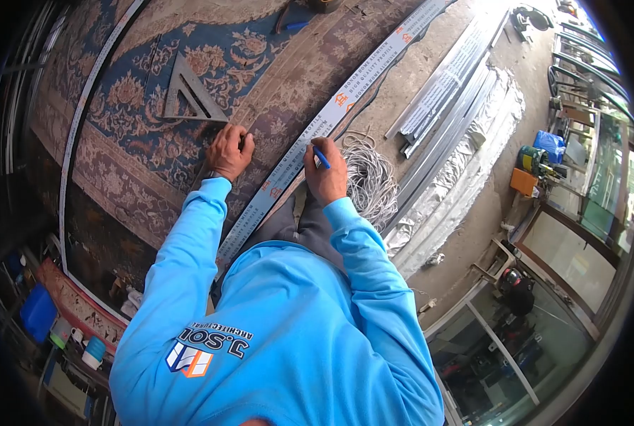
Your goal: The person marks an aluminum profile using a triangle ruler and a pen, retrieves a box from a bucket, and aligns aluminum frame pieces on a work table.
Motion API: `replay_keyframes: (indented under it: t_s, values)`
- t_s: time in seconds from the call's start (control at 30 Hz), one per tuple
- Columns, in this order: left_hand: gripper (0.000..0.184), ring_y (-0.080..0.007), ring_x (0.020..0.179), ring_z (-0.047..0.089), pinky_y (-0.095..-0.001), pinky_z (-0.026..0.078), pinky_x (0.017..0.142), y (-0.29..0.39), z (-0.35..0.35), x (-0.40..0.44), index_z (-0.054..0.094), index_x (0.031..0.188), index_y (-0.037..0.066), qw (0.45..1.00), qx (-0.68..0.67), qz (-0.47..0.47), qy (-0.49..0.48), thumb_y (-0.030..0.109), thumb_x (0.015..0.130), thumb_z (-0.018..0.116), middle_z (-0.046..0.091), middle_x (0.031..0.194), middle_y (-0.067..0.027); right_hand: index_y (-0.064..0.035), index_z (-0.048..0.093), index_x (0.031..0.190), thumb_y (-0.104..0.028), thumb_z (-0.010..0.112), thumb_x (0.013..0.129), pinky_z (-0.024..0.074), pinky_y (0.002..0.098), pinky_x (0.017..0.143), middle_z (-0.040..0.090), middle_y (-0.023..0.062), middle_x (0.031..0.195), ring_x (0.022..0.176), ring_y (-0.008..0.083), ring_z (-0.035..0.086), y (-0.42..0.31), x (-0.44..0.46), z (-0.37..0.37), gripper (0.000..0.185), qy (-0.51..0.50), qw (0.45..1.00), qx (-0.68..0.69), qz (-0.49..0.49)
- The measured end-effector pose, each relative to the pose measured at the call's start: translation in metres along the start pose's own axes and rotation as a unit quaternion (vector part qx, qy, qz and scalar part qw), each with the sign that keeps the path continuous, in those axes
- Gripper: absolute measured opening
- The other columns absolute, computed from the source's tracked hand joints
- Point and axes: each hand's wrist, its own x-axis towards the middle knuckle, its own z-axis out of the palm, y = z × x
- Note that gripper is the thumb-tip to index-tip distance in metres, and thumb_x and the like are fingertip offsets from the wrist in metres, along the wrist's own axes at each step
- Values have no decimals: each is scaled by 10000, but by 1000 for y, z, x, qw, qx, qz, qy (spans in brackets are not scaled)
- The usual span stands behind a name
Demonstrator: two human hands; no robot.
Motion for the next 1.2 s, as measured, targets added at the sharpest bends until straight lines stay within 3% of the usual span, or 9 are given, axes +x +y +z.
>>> replay_keyframes:
  t_s: [0.5,0.9,1.2]
  values:
    - [190,-377,877,657,-516,540,730,-1,1,0,605,1012,117,1000,3,4,12,280,974,693,631,938,-115,-52,639,1129,-145,724,968,568,488,777,718,193,956,897,410,707,-10,-39,10,204,-66,997,-17,-37]
    - [186,-378,951,659,-515,551,760,4,-6,3,581,980,126,1000,-5,-16,-10,292,978,664,624,966,-120,-66,637,1126,-158,713,970,569,502,793,704,190,952,919,411,696,-24,-64,15,196,-131,990,-35,-44]
    - [194,-379,895,668,-511,546,731,1,-1,1,598,1013,128,1000,-5,-8,7,286,961,698,633,933,-119,-76,640,1108,-158,734,952,574,495,778,704,194,945,899,416,697,-23,-79,21,200,-159,986,-23,-52]
